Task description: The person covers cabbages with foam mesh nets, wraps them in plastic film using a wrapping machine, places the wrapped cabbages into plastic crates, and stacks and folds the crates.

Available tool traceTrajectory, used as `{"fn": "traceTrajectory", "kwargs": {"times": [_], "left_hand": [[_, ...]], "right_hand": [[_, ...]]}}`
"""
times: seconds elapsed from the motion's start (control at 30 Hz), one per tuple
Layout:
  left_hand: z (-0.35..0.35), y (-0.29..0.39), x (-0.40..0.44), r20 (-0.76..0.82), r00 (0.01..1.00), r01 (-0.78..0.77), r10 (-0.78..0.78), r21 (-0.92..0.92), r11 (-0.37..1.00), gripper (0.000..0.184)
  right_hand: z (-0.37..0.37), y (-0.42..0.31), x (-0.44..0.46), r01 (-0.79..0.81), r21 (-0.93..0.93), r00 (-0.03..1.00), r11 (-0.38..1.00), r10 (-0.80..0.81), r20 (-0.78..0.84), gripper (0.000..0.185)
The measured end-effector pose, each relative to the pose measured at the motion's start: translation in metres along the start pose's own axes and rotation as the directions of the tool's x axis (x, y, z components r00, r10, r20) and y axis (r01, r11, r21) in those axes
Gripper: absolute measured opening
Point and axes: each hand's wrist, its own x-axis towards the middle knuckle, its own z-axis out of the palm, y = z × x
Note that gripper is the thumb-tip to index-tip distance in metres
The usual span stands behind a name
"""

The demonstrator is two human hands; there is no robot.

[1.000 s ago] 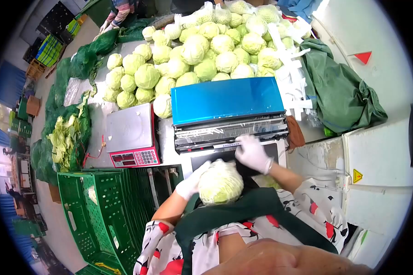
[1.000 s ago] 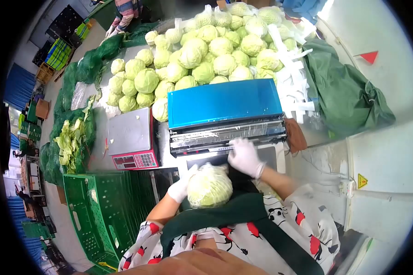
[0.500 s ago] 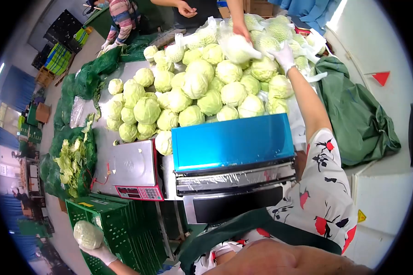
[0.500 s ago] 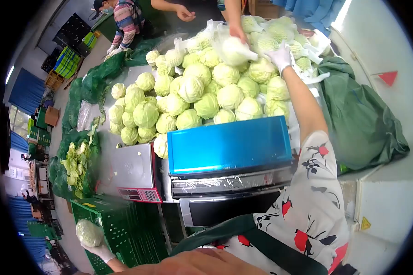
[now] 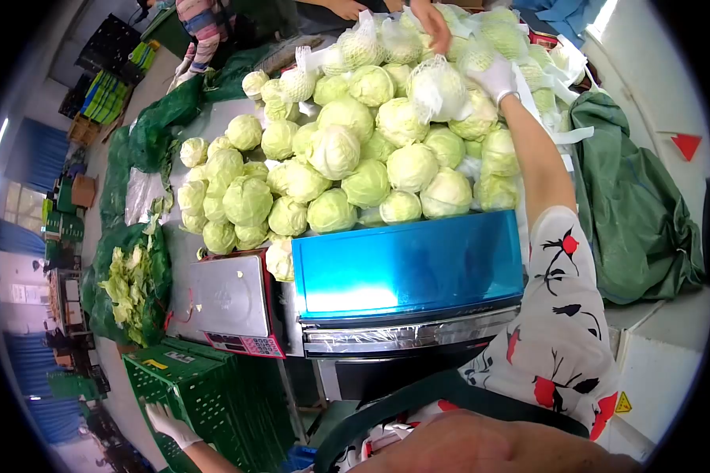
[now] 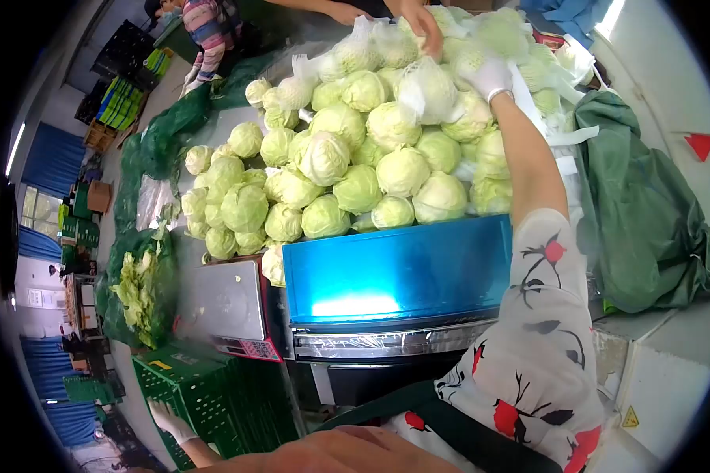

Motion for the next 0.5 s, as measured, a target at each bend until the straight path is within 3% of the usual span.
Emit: {"fn": "traceTrajectory", "kwargs": {"times": [0.03, 0.13, 0.23, 0.27, 0.3, 0.37, 0.4, 0.5], "left_hand": [[0.021, 0.011, -0.012, 0.085, 0.994, -0.065, 0.066, -0.009, 0.998, 0.057], [0.092, 0.046, -0.059, 0.333, 0.924, -0.194, 0.186, -0.011, 0.981, 0.049], [0.145, 0.068, -0.102, 0.489, 0.844, -0.240, 0.218, -0.020, 0.971, 0.044], [0.154, 0.072, -0.114, 0.536, 0.814, -0.242, 0.224, -0.037, 0.969, 0.043], [0.160, 0.072, -0.122, 0.581, 0.781, -0.248, 0.230, -0.051, 0.968, 0.042], [0.165, 0.070, -0.134, 0.603, 0.752, -0.286, 0.267, -0.066, 0.956, 0.040], [0.165, 0.073, -0.143, 0.611, 0.746, -0.311, 0.266, -0.033, 0.950, 0.040], [0.152, 0.074, -0.157, 0.614, 0.751, -0.330, 0.242, 0.033, 0.943, 0.040]], "right_hand": [[-0.005, 0.006, -0.001, 0.016, 0.118, 1.000, 0.993, -0.013, -0.023, 0.110], [0.015, 0.039, 0.017, -0.062, 0.145, 0.995, 0.987, 0.073, -0.073, 0.107], [0.002, 0.041, 0.030, -0.109, -0.043, 0.987, 0.993, 0.113, 0.118, 0.107], [0.008, 0.038, 0.033, -0.127, -0.110, 0.989, 0.986, 0.134, 0.060, 0.101], [0.013, 0.038, 0.036, -0.110, -0.066, 0.992, 0.992, 0.114, 0.058, 0.102], [0.023, 0.033, 0.029, -0.079, 0.023, 0.995, 0.997, 0.077, 0.056, 0.105], [0.033, 0.033, 0.026, -0.043, 0.065, 0.999, 0.997, 0.045, -0.020, 0.110], [0.035, 0.032, 0.025, -0.121, 0.177, 0.992, 0.977, 0.124, -0.004, 0.112]]}}
